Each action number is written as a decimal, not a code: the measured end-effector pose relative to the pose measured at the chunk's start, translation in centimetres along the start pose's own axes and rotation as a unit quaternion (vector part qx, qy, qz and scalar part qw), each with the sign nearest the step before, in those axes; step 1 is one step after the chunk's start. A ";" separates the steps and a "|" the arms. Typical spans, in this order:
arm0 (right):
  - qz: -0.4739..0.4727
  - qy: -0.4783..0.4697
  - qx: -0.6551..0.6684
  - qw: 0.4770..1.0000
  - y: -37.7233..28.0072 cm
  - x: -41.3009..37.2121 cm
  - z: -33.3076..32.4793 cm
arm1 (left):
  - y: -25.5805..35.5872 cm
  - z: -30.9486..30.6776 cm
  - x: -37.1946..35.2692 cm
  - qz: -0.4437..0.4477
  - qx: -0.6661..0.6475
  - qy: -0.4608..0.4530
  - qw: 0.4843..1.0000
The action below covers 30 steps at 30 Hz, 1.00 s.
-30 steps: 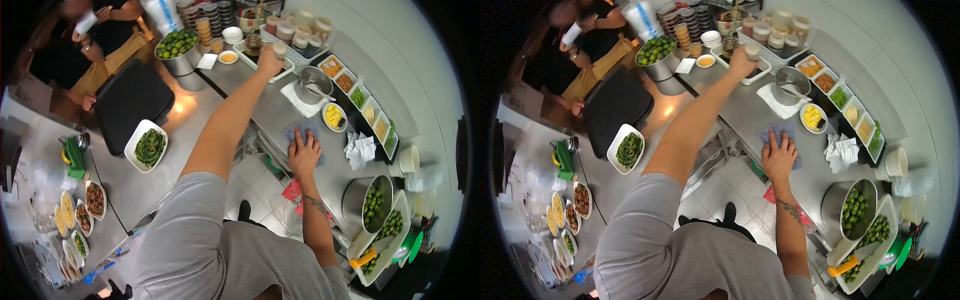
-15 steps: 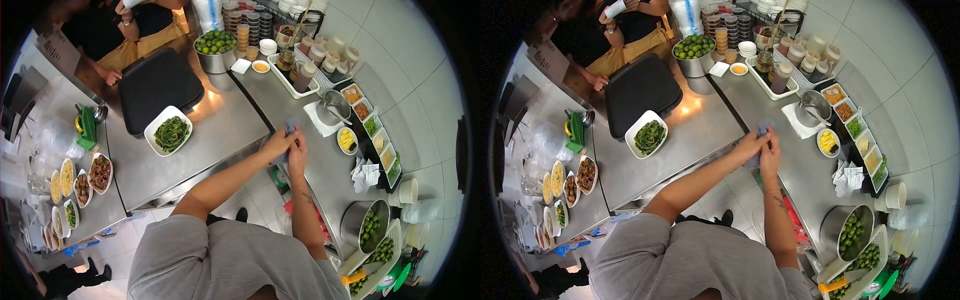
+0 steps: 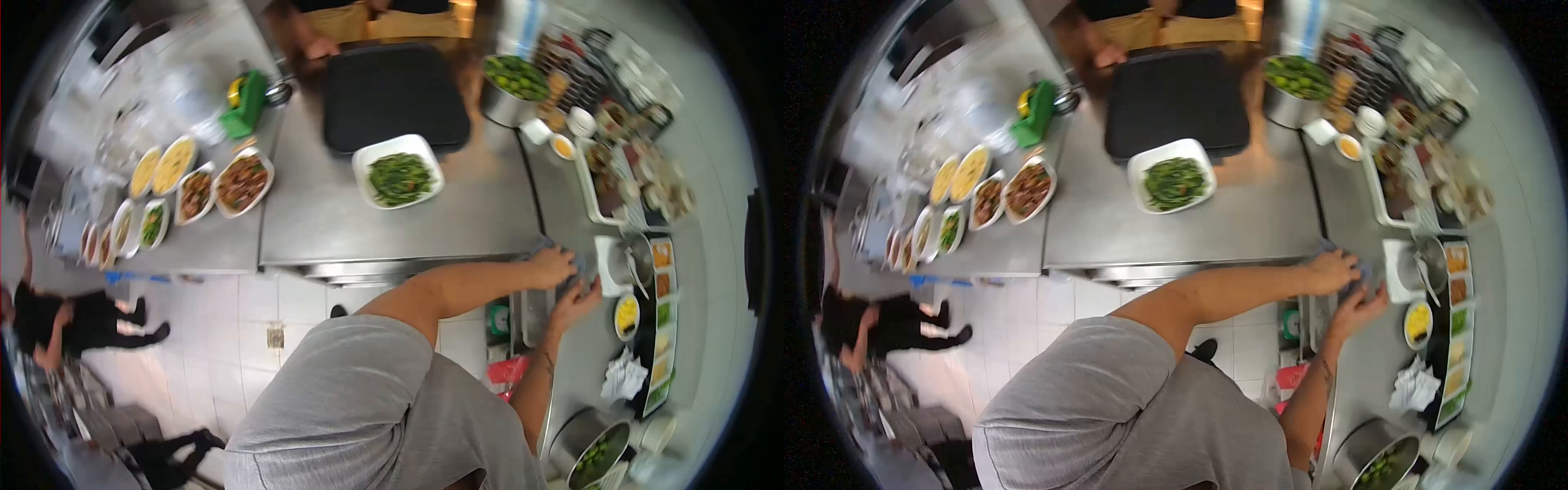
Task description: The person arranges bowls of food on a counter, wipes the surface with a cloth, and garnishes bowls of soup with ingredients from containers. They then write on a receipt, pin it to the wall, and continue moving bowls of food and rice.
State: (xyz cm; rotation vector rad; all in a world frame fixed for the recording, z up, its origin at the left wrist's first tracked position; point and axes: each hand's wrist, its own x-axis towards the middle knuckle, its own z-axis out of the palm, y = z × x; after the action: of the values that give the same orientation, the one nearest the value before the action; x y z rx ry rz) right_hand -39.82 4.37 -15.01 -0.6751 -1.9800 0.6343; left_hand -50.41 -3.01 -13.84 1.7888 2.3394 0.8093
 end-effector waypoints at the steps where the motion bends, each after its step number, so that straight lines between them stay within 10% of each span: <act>1: -0.007 -0.003 -0.022 1.000 0.1 -0.1 0.0 | -0.5 -0.5 -1.4 0.001 -0.006 -0.029 1.000; 5: -0.045 0.020 -0.026 0.998 0.9 0.0 0.1 | -1.0 -8.4 -11.5 -0.115 -0.144 -0.088 0.979; 10: -0.044 -0.077 0.113 0.990 -5.9 -2.2 3.6 | -0.9 -21.3 -29.4 -0.306 -0.068 0.163 0.935; 14: 0.009 -0.405 0.367 0.837 -22.3 -9.5 8.5 | -1.4 -26.0 -40.4 -0.469 0.123 0.228 0.844; 17: 0.036 -0.601 0.442 0.665 -31.8 -14.1 12.6 | -3.5 -25.7 -45.4 -0.571 0.210 0.058 0.791; 24: 0.243 -0.689 0.387 0.562 -41.3 -19.9 24.7 | -10.8 -19.1 -53.1 -0.447 0.262 0.270 0.811; 30: 0.260 -0.687 0.399 0.549 -44.1 -22.3 28.3 | -11.7 -23.4 -62.4 -0.542 0.253 0.290 0.747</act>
State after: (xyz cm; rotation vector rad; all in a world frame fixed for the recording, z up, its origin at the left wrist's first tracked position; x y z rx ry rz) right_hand -64.28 -46.91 -11.54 0.0029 -2.2113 2.9192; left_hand -50.03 -70.66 -14.35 -0.1578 3.4871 0.5390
